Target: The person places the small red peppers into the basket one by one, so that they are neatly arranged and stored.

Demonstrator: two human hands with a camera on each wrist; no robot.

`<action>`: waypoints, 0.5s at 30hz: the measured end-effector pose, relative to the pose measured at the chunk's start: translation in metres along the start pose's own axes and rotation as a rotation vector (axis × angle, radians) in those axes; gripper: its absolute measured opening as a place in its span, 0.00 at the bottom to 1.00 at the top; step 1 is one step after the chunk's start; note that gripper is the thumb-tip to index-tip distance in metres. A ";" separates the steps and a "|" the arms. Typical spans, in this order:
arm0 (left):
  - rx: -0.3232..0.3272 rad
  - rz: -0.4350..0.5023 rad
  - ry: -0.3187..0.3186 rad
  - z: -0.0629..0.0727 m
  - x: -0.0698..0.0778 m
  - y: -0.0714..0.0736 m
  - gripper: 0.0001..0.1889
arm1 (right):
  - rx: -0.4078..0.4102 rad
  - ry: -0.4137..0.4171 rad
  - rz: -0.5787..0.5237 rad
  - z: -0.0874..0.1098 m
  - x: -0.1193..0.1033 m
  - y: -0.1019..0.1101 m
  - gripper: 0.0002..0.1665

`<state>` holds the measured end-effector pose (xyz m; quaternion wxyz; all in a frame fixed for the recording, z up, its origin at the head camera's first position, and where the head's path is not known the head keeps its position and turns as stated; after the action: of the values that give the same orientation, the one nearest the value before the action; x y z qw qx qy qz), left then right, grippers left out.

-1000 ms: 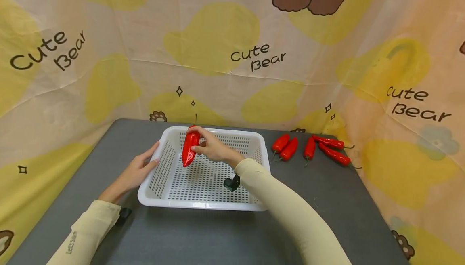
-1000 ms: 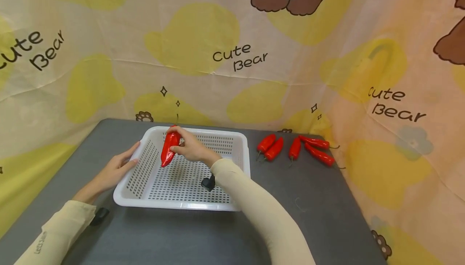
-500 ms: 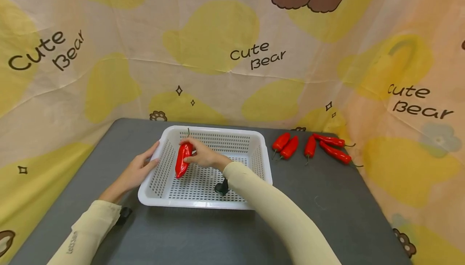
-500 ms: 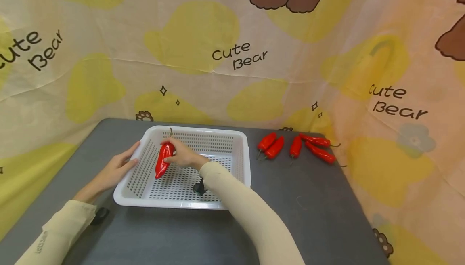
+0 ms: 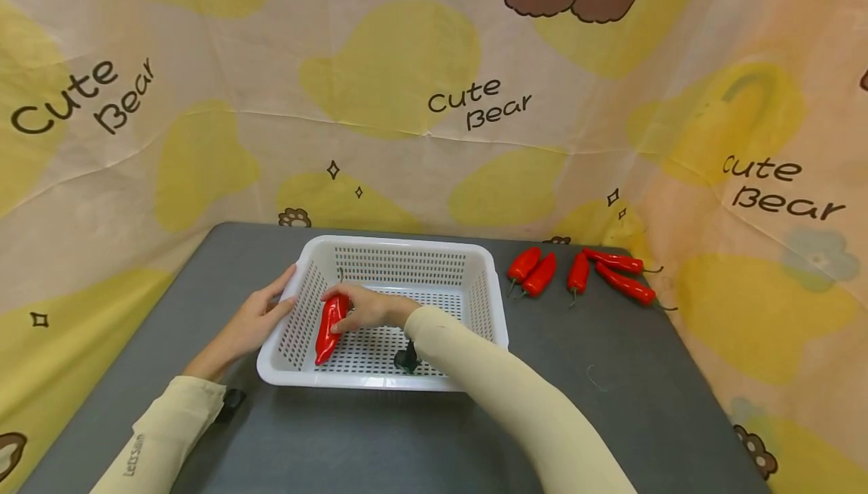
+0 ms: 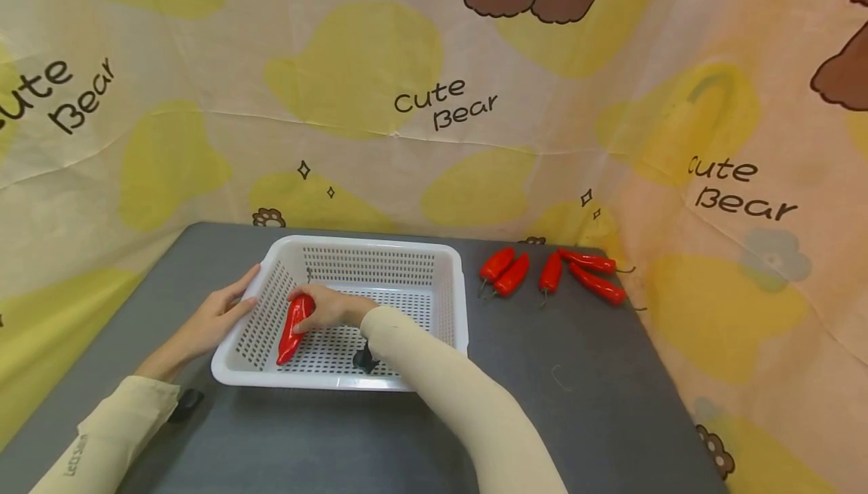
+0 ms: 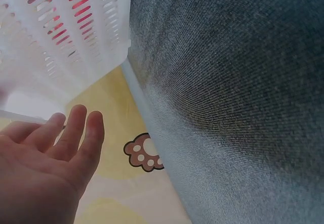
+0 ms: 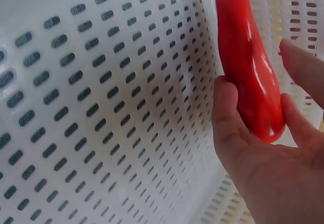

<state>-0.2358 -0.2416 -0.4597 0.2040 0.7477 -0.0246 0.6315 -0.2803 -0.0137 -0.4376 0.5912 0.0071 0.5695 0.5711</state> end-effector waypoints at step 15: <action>-0.003 0.011 -0.026 -0.001 -0.003 0.001 0.35 | -0.118 -0.026 0.011 0.000 -0.002 -0.007 0.44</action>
<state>-0.2379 -0.2424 -0.4619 0.2013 0.7554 -0.0322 0.6227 -0.2753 -0.0178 -0.4408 0.5947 -0.0173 0.5272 0.6067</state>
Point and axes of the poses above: each hand's wrist, its own z-axis away from the middle knuckle, its own y-axis out of the back of the hand, x = y × z, the point moved 1 cm from there along -z, towards the middle knuckle, and after that the axes turned 14 degrees about z, right-handed, at the moved point
